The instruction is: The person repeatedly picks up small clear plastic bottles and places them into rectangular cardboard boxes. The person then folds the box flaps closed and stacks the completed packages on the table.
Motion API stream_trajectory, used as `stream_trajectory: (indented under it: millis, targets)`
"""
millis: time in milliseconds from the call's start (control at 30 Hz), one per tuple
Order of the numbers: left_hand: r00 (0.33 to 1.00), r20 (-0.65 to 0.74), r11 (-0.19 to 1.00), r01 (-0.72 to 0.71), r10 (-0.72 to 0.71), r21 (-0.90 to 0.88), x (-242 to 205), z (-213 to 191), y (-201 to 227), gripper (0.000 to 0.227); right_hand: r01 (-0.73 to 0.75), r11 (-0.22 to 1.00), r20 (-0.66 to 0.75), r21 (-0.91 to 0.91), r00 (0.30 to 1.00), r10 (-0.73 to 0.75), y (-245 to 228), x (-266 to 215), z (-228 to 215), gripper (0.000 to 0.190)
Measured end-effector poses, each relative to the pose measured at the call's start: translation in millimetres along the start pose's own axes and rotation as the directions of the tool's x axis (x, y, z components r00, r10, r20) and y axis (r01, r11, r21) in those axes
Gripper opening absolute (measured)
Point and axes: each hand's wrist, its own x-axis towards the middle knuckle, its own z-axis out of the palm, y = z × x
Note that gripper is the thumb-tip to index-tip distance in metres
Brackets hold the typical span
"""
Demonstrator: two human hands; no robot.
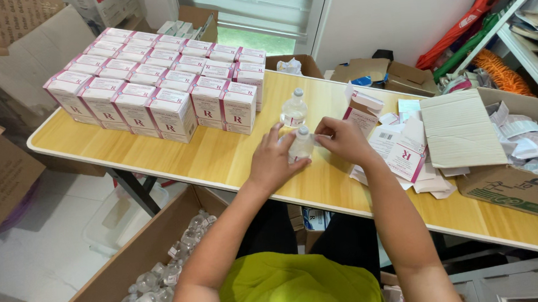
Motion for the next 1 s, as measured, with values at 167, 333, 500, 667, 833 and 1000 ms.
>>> stream_trajectory:
  millis: [167, 333, 500, 667, 833, 1000]
  targets:
    - [0.972, 0.104, 0.972, 0.219, -0.210, -0.089, -1, 6, -6, 0.094, 0.020, 1.000, 0.096, 0.023, 0.995, -0.023, -3, 1, 13, 0.023]
    - [0.987, -0.015, 0.972, 0.158, -0.163, -0.175, -3, 13, -11, 0.099, -0.018, 1.000, 0.064, 0.002, 0.998, 0.018, -12, 2, 28, 0.059]
    - [0.970, 0.146, 0.896, 0.236, -0.194, -0.376, -1, 18, -17, 0.097, -0.052, 0.992, 0.096, 0.119, 0.995, 0.041, -22, 3, 31, 0.088]
    - [0.960, 0.207, 0.802, 0.270, -0.186, -0.533, -1, 23, -29, 0.092, -0.078, 0.995, 0.060, 0.066, 0.995, 0.074, -35, 1, 33, 0.085]
    - [0.965, 0.199, 0.851, 0.248, -0.173, -0.462, -3, 31, -36, 0.079, -0.188, 0.982, 0.036, -0.024, 0.981, 0.189, -41, 0, 36, 0.074]
    - [0.968, 0.174, 0.907, 0.231, -0.179, -0.351, -3, 32, -33, 0.074, -0.118, 0.992, -0.036, -0.035, 0.993, 0.116, -38, -1, 38, 0.073]
